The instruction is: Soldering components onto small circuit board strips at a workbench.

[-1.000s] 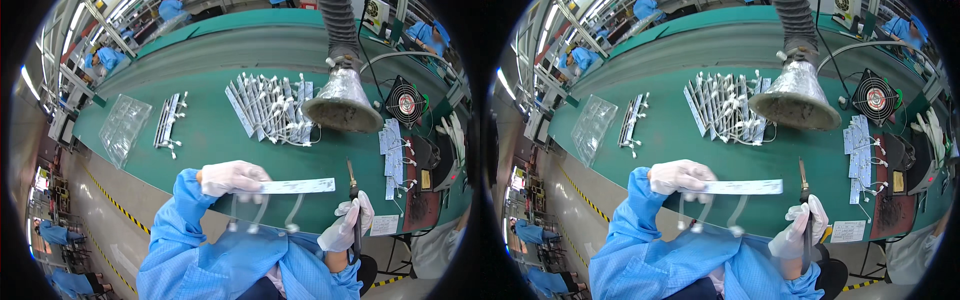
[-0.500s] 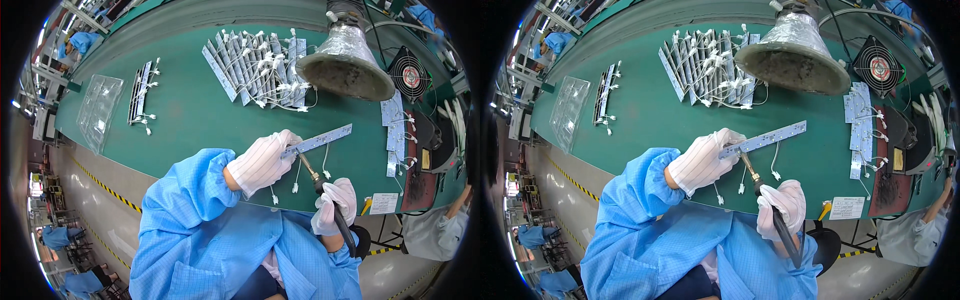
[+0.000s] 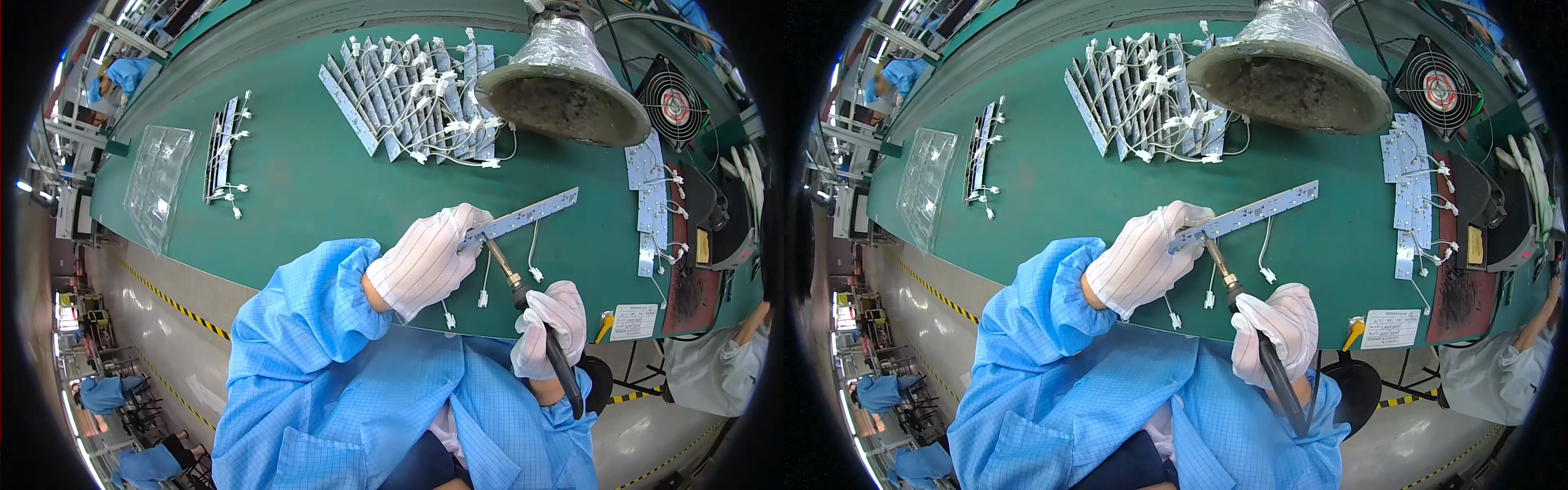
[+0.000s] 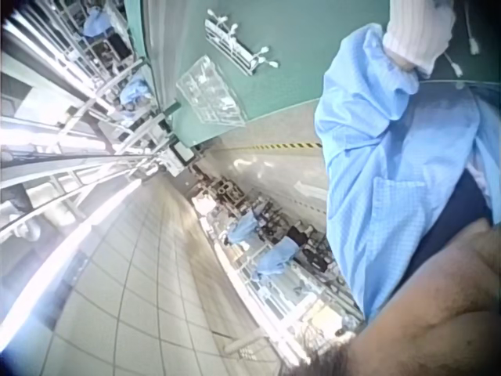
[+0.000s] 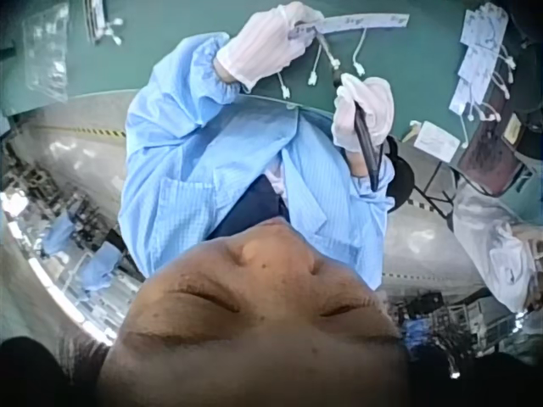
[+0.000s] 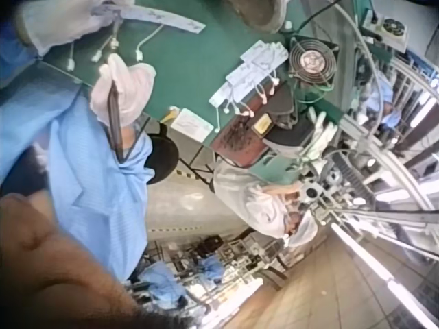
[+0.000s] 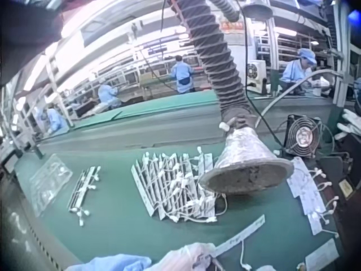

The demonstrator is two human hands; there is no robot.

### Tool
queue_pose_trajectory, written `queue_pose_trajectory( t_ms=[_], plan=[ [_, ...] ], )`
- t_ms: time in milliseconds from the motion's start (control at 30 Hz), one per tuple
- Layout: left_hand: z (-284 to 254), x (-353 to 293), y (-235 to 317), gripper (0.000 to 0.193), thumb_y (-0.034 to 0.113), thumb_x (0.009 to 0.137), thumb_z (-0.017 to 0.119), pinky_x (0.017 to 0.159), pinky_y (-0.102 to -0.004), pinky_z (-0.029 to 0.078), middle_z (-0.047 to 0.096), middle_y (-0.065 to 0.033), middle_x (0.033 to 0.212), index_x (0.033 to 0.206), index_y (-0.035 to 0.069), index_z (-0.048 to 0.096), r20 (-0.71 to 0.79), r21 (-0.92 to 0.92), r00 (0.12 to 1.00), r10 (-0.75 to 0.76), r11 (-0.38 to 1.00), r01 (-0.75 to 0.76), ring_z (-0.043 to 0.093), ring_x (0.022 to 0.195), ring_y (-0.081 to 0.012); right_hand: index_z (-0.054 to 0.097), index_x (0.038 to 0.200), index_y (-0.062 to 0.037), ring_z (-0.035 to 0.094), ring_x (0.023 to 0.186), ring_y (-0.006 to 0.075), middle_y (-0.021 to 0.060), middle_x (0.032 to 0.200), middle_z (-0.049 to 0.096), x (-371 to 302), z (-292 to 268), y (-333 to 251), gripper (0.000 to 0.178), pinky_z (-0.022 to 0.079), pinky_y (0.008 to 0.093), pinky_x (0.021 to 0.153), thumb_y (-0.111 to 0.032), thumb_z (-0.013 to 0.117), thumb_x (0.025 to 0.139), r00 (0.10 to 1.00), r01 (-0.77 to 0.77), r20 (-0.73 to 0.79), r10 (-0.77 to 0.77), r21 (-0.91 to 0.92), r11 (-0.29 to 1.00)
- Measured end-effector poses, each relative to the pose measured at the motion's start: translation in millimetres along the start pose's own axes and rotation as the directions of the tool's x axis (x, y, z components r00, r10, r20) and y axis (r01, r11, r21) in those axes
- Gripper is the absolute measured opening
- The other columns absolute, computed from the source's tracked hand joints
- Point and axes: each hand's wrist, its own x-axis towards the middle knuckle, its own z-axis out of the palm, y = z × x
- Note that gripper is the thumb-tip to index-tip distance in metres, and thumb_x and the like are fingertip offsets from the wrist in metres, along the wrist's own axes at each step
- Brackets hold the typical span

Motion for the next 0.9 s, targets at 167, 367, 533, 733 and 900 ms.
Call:
queue_pose_trajectory(
  t_ms=[167, 367, 533, 733, 900],
  plan=[
    [1.6, 0.2, -5.3, 0.023, 0.006, 0.080, 0.057, 0.068, -0.0458, 0.048, 0.060, -0.0223, 0.083, 0.102, 0.000, 0.052, -0.003, 0.018, 1.000, -0.004, 1.000, 0.005, 0.059, 0.074, -0.0399, 0.058, 0.092, -0.0025, 0.050, 0.053, 0.0225, 0.0112, 0.079, 0.066, -0.9, 0.3, 2.3, 0.024, 0.043, 0.0351, 0.055, -0.002, 0.059, 0.067, 0.999, 0.042, 0.025, -0.041, -0.020, 0.999],
    [-8.4, 5.6, -4.3, 0.025, 0.008, 0.079, 0.060, 0.070, -0.0450, 0.049, 0.063, -0.0231, 0.086, 0.101, -0.002, 0.052, 0.060, -0.093, 0.993, -0.103, 0.990, 0.109, 0.061, 0.078, -0.0411, 0.051, 0.092, 0.0013, 0.049, 0.058, 0.0244, 0.0155, 0.085, 0.058, -2.9, -2.7, -1.3, 0.017, 0.043, 0.0416, 0.056, -0.001, 0.050, 0.075, 0.999, 0.045, 0.008, -0.044, -0.055, 0.997],
    [-8.2, 3.7, -5.0, 0.025, 0.007, 0.078, 0.060, 0.069, -0.0443, 0.049, 0.064, -0.0232, 0.086, 0.100, -0.002, 0.053, 0.031, -0.100, 0.997, -0.065, 0.993, 0.068, 0.061, 0.078, -0.0416, 0.058, 0.092, -0.0037, 0.051, 0.054, 0.0211, 0.0098, 0.080, 0.067, -2.8, -2.3, 0.8, 0.025, 0.043, 0.0349, 0.056, -0.003, 0.058, 0.068, 1.000, 0.026, -0.014, -0.026, -0.034, 0.999],
    [-4.3, 3.0, -6.2, 0.025, 0.007, 0.078, 0.060, 0.067, -0.0441, 0.049, 0.063, -0.0230, 0.083, 0.101, -0.001, 0.054, -0.010, -0.089, 0.998, -0.056, 0.995, 0.055, 0.061, 0.075, -0.0412, 0.060, 0.092, -0.0039, 0.053, 0.055, 0.0217, 0.0088, 0.079, 0.067, -2.6, -2.5, 0.2, 0.026, 0.044, 0.0350, 0.057, -0.003, 0.060, 0.066, 1.000, -0.012, 0.018, 0.012, -0.028, 1.000],
    [-8.8, 4.7, -1.3, 0.034, 0.010, 0.078, 0.063, 0.077, -0.0379, 0.050, 0.066, -0.0206, 0.095, 0.110, 0.000, 0.057, 0.072, -0.028, 0.983, -0.166, 0.985, 0.168, 0.065, 0.085, -0.0346, 0.061, 0.094, -0.0037, 0.053, 0.055, 0.0218, 0.0082, 0.079, 0.066, 0.8, -1.7, -0.2, 0.028, 0.044, 0.0350, 0.058, -0.003, 0.061, 0.066, 0.998, 0.051, 0.039, -0.049, -0.054, 0.997]
  ],
)
